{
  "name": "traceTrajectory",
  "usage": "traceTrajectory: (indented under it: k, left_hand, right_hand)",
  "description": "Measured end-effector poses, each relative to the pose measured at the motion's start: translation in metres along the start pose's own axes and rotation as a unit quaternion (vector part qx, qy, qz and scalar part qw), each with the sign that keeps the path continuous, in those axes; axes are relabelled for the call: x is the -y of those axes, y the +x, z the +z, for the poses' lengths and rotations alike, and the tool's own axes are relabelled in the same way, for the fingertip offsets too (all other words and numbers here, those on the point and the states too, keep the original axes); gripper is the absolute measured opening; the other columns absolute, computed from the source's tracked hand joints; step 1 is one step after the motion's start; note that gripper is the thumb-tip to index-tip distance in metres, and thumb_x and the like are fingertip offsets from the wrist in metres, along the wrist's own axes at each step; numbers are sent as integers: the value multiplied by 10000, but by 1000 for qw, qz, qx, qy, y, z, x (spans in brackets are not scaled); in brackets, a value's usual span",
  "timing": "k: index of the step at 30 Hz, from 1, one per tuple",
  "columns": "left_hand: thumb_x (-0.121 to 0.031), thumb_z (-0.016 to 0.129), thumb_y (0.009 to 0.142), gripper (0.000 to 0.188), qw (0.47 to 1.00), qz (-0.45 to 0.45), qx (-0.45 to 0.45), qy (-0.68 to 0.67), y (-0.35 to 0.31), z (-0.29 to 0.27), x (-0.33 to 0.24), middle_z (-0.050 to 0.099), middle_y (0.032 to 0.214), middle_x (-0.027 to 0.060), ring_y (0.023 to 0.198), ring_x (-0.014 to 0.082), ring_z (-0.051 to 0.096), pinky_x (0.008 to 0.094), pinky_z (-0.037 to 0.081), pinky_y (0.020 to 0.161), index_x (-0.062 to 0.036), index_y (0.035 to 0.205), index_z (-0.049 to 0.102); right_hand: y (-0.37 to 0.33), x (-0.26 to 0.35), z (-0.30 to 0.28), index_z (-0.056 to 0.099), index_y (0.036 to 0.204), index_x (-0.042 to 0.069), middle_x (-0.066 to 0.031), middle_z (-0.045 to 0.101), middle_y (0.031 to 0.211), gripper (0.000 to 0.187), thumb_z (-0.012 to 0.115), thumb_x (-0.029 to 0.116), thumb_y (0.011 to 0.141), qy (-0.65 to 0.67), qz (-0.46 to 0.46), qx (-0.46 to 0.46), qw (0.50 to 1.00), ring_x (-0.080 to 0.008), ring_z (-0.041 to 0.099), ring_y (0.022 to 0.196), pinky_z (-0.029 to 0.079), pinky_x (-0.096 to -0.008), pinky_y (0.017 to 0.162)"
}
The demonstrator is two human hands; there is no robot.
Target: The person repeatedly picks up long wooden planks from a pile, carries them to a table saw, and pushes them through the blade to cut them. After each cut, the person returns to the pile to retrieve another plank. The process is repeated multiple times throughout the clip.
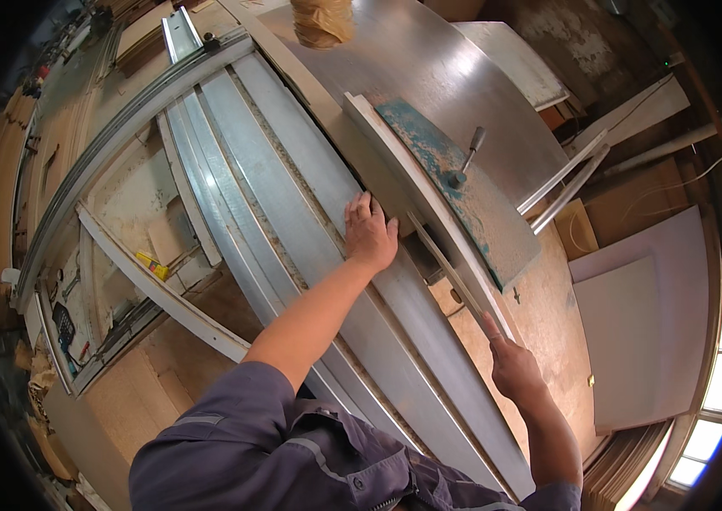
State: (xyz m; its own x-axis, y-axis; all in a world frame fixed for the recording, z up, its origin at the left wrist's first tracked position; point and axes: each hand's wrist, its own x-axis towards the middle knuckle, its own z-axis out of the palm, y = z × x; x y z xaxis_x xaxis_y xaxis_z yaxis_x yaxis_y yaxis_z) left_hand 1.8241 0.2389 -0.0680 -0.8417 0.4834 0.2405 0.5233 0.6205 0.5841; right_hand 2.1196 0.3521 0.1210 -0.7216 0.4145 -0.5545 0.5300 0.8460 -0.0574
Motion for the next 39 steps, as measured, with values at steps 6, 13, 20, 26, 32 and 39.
traceTrajectory:
  k: [6, 13, 20, 26, 32, 39]
  left_hand:
    - [-303, 608, 948, 660, 999, -36, 20, 5, 5, -3, -4, 331, 1504, 196, 1444, 362, 263, 492, 183, 1221, 130, 1404, 407]
    - [-284, 605, 950, 658, 999, -42, 11, 20, 16, 1, 3, 329, 1510, 217, 1442, 370, 266, 484, 187, 1220, 156, 1396, 404]
    - [-264, 608, 944, 646, 998, -56, -9, 29, 35, 1, 14, 344, 1506, 213, 1436, 364, 281, 472, 190, 1216, 154, 1397, 414]
    - [-270, 603, 945, 640, 997, -62, -29, 38, 55, -1, 29, 352, 1508, 200, 1437, 355, 282, 481, 187, 1215, 134, 1405, 419]
    - [-277, 619, 929, 573, 995, -72, -70, 25, 71, 3, 42, 432, 1480, 166, 1402, 328, 352, 475, 217, 1194, 78, 1365, 511]
    - [-272, 627, 924, 492, 991, -73, -112, -1, 74, 2, 51, 521, 1417, 145, 1360, 321, 411, 464, 252, 1173, 43, 1302, 594]
  right_hand:
    - [4, 4, 0, 215, 1592, 215, -244, 668, 873, 714, 463, 37, 946, 12, -29, -22, 999, -436, 656, 771, 520, -520, 704]
    - [14, 15, -7, 127, 1612, 240, -236, 663, 886, 852, 479, 17, 869, 2, -25, -2, 1000, -432, 672, 781, 537, -524, 732]
    - [26, 39, -25, 133, 1609, 212, -254, 663, 845, 851, 452, -17, 854, 24, -37, -14, 999, -428, 669, 785, 524, -535, 739]
    - [41, 60, -40, 192, 1594, 200, -289, 661, 848, 758, 419, -12, 903, 21, -29, -21, 999, -467, 653, 797, 504, -552, 737]
    - [52, 81, -47, 170, 1600, 209, -286, 670, 883, 835, 430, -45, 848, 13, -29, -38, 999, -452, 661, 826, 509, -547, 769]
    - [59, 96, -73, 189, 1596, 214, -297, 672, 896, 817, 419, -53, 858, 4, -4, -6, 1000, -453, 668, 862, 510, -540, 787]
